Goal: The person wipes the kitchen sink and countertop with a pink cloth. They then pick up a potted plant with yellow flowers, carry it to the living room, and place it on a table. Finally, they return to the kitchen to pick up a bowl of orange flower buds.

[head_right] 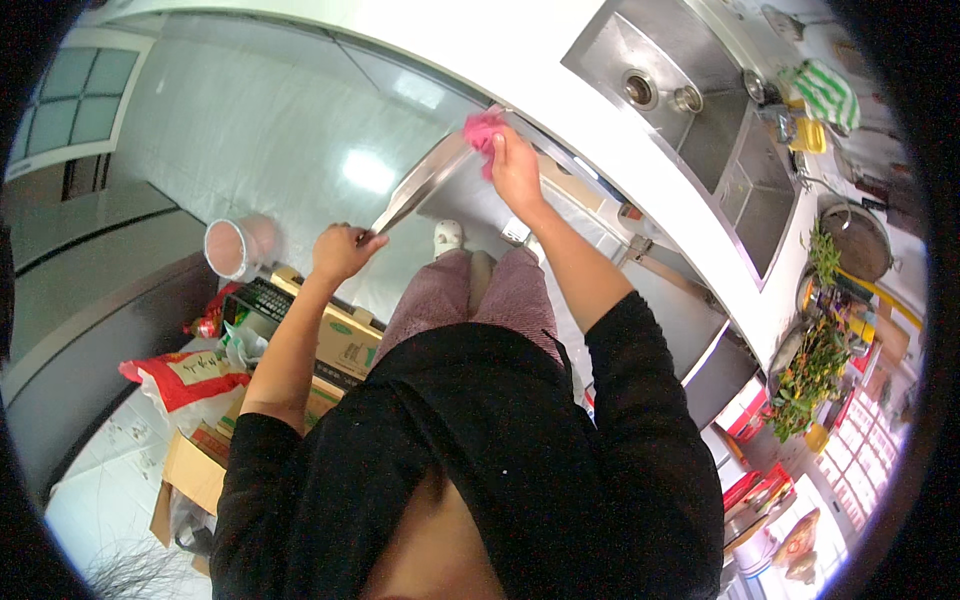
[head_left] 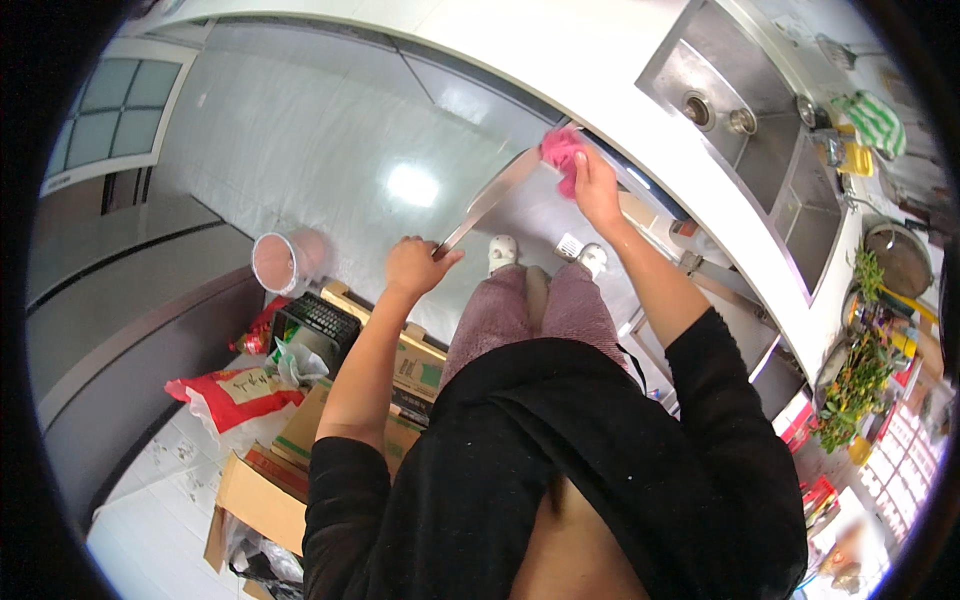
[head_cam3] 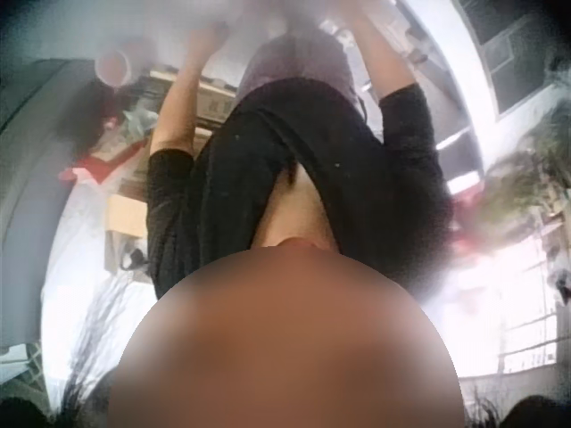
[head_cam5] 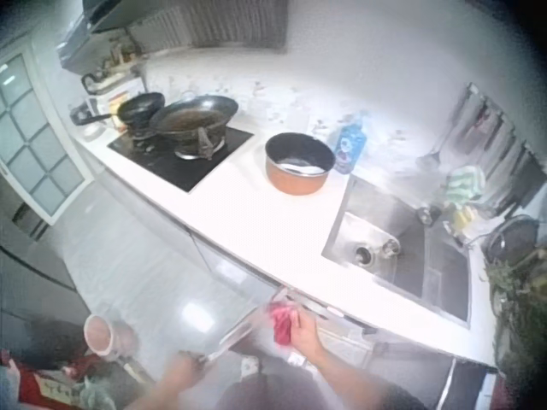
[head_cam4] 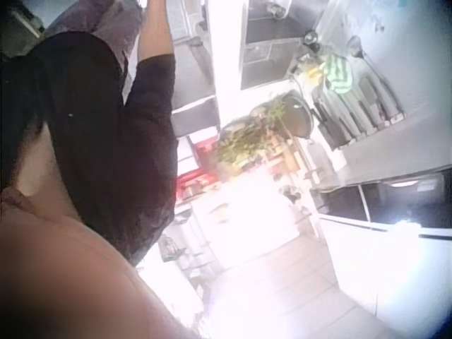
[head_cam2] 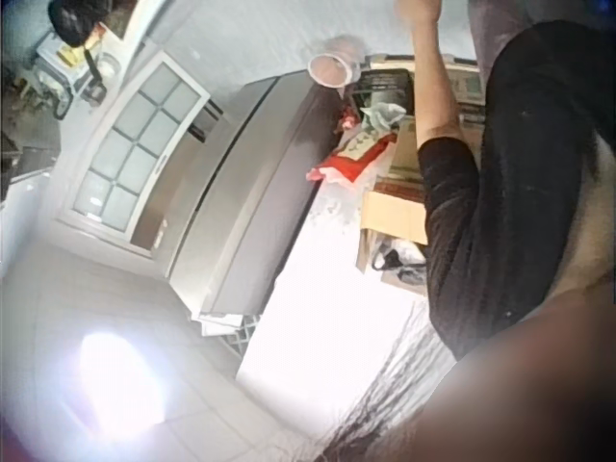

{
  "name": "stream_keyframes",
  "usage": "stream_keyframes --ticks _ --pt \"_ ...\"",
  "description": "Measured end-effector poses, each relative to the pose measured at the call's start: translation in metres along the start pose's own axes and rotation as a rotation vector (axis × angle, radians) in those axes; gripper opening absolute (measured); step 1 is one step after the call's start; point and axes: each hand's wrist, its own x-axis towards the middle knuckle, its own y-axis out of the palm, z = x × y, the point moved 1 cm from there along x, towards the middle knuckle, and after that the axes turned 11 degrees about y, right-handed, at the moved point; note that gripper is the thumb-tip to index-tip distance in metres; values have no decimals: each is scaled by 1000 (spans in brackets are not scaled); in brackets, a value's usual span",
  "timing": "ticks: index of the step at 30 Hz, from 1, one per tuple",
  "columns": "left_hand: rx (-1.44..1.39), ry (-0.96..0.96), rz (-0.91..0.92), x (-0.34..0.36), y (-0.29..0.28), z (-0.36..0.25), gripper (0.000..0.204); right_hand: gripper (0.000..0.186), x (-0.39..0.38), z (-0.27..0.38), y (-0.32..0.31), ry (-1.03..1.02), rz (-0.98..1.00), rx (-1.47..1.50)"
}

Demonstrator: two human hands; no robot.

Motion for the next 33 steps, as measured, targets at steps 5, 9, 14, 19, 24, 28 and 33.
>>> stream_keyframes --ticks 5,9,14,19,24,28,33 --pt "-339 4 -266 47 6 -21 44 29 -59 -47 -10 616 201 931" --pt "-192 91 -227 70 18 -29 29 27 -96 -66 -47 637 87 783" --pt "-42 83 -127 89 26 -20 22 27 -123 -109 -91 644 -56 879" --pt "-124 36 -134 87 31 -18 29 27 -145 -131 -130 698 -26 976" --pt "-255 -105 -73 80 48 -18 28 30 -172 -179 -144 657 57 814" --pt "-677 -236 20 69 54 -73 17 30 -192 -211 -169 697 31 748" --pt "-892 -219 100 62 74 -155 17 28 -215 -250 -193 749 -45 810"
